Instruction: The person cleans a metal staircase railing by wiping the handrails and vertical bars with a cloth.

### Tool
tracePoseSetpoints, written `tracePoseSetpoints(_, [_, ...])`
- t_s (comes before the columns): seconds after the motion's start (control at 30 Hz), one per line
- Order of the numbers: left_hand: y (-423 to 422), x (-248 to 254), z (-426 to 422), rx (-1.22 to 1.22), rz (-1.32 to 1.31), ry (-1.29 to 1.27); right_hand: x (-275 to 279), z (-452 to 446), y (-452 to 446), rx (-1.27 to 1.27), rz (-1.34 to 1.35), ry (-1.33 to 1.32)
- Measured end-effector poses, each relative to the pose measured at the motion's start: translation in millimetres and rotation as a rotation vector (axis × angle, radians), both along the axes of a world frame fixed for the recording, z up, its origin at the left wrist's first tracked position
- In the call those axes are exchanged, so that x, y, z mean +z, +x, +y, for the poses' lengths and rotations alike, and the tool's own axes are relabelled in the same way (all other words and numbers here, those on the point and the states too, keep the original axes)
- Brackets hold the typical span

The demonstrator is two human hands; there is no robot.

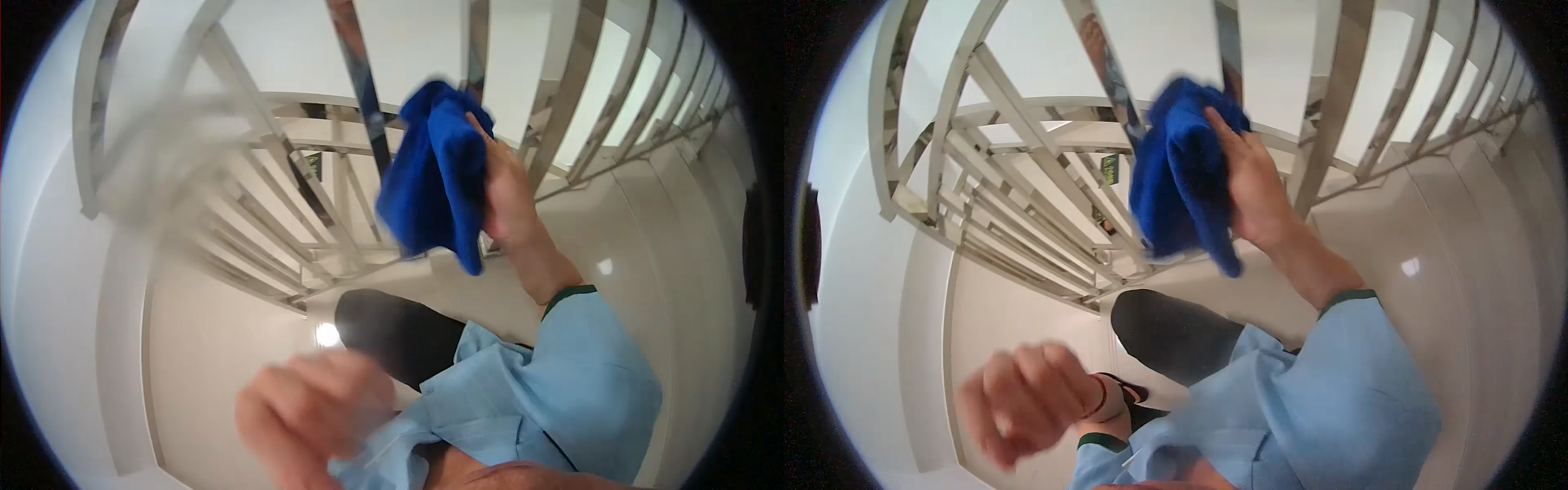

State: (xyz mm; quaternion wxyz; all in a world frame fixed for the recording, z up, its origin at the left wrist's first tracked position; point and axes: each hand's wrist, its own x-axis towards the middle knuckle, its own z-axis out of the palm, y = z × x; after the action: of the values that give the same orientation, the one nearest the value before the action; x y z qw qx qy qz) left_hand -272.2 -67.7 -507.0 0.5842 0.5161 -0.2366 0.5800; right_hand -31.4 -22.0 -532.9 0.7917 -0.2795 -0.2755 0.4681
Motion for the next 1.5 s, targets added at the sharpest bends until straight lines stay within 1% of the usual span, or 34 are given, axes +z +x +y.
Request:
tracePoseSetpoints(0.07, [6, 15, -16, -0.113, 0.028, 0.106, -13, -14, 30, -0.01, 0.005, -0.169])
tracePoseSetpoints(0.1, [3, 21, -17, -0.167, 0.069, 0.143, -1, -24, 31, -0.173, -0.035, -0.172])
tracePoseSetpoints(0.17, [3, 32, -18, -0.251, 0.124, 0.185, 15, -36, 45, -0.308, -0.08, 0.218])
tracePoseSetpoints(0.23, [6, 46, -22, -0.322, 0.153, 0.181, 41, -33, 54, -0.459, -0.308, 0.523])
tracePoseSetpoints(0.27, [8, 48, -21, -0.359, 0.163, 0.192, 48, -17, 66, -0.608, -0.331, 0.54])
tracePoseSetpoints(0.33, [7, 53, -26, -0.381, 0.161, 0.15, 49, 46, 129, -1.128, -0.752, 0.432])
tracePoseSetpoints(0.43, [20, 57, -48, -0.288, 0.152, -0.069, 129, 78, 75, -1.016, -0.993, 0.159])
tracePoseSetpoints(0.47, [22, 58, -56, -0.219, 0.164, -0.187, 137, 90, 63, -1.023, -1.114, 0.166])
tracePoseSetpoints(0.5, [24, 56, -54, -0.2, 0.145, -0.202, 148, 84, 54, -0.819, -1.121, -0.099])
tracePoseSetpoints(0.53, [26, 55, -51, -0.181, 0.127, -0.217, 144, 88, 58, -0.864, -1.088, 0.046])
tracePoseSetpoints(0.57, [33, 47, -39, -0.21, 0.074, -0.124, 140, 93, 67, -0.904, -1.055, 0.192])
tracePoseSetpoints(0.6, [31, 40, -33, -0.203, 0.078, -0.115, 137, 97, 66, -0.942, -1.055, 0.333])
tracePoseSetpoints(0.63, [29, 32, -27, -0.195, 0.082, -0.106, 128, 94, 64, -0.869, -1.07, 0.26])
tracePoseSetpoints(0.7, [22, 23, -29, -0.139, 0.18, -0.21, 107, 77, 57, -0.721, -1.083, 0.113])
tracePoseSetpoints(0.73, [25, 22, -32, -0.128, 0.213, -0.243, 68, 93, 75, -0.718, -0.971, 0.077])
tracePoseSetpoints(0.77, [38, 33, -33, -0.149, 0.208, -0.233, 37, 80, 65, -0.963, -1.267, -0.076])
tracePoseSetpoints(0.8, [44, 33, -28, -0.174, 0.186, -0.191, -3, 83, 72, -0.82, -1.237, -0.128])
tracePoseSetpoints(0.83, [51, 33, -23, -0.2, 0.164, -0.148, -79, 105, 92, -0.864, -1.329, -0.05])
tracePoseSetpoints(0.87, [55, 22, -16, -0.225, 0.126, -0.077, -122, 95, 80, -0.767, -1.15, -0.002])
tracePoseSetpoints(0.9, [57, 19, -12, -0.251, 0.103, -0.05, -180, 93, 79, -0.655, -1.12, 0.011])
tracePoseSetpoints(0.93, [60, 16, -7, -0.278, 0.08, -0.024, -224, 90, 74, -0.517, -0.943, 0.054])
tracePoseSetpoints(0.97, [63, 15, -3, -0.31, 0.071, -0.035, -262, 88, 73, -0.421, -0.832, -0.018])
tracePoseSetpoints(1.0, [64, 17, -6, -0.295, 0.077, -0.09, -321, 97, 83, -0.39, -0.939, -0.044])
tracePoseSetpoints(1.07, [66, 26, -23, -0.213, 0.104, -0.248, -353, 107, 95, -0.282, -0.942, -0.028])
tracePoseSetpoints(1.13, [65, 30, -29, -0.225, 0.092, -0.242, -327, 109, 98, -0.124, -0.725, 0.049])
tracePoseSetpoints(1.17, [65, 26, -20, -0.304, 0.061, -0.128, -306, 115, 101, -0.047, -0.619, 0.094])
tracePoseSetpoints(1.2, [66, 19, -6, -0.288, 0.037, -0.034, -278, 117, 103, 0.033, -0.513, 0.137])
tracePoseSetpoints(1.23, [67, 11, 8, -0.274, 0.009, 0.057, -245, 116, 103, -0.155, -0.708, 0.121])
tracePoseSetpoints(1.27, [67, -1, 27, -0.171, -0.007, 0.125, -210, 114, 102, -0.36, -0.889, 0.077])
tracePoseSetpoints(1.3, [67, -5, 39, 0.01, 0.023, 0.091, -140, 107, 98, -0.414, -0.966, -0.028])
tracePoseSetpoints(1.37, [69, 1, 67, 0.677, 0.299, -0.068, 1, 93, 89, -0.502, -1.122, -0.248])
tracePoseSetpoints(1.43, [81, -9, 124, 0.992, 0.386, -0.001, 66, 142, 131, -0.347, -0.736, -0.299])
tracePoseSetpoints(1.47, [93, -17, 147, 1.06, 0.388, -0.041, 112, 112, 101, -0.409, -0.778, -0.044])
tracePoseSetpoints(1.5, [103, -23, 167, 1.05, 0.389, -0.073, 151, 83, 69, -0.468, -0.811, 0.209])
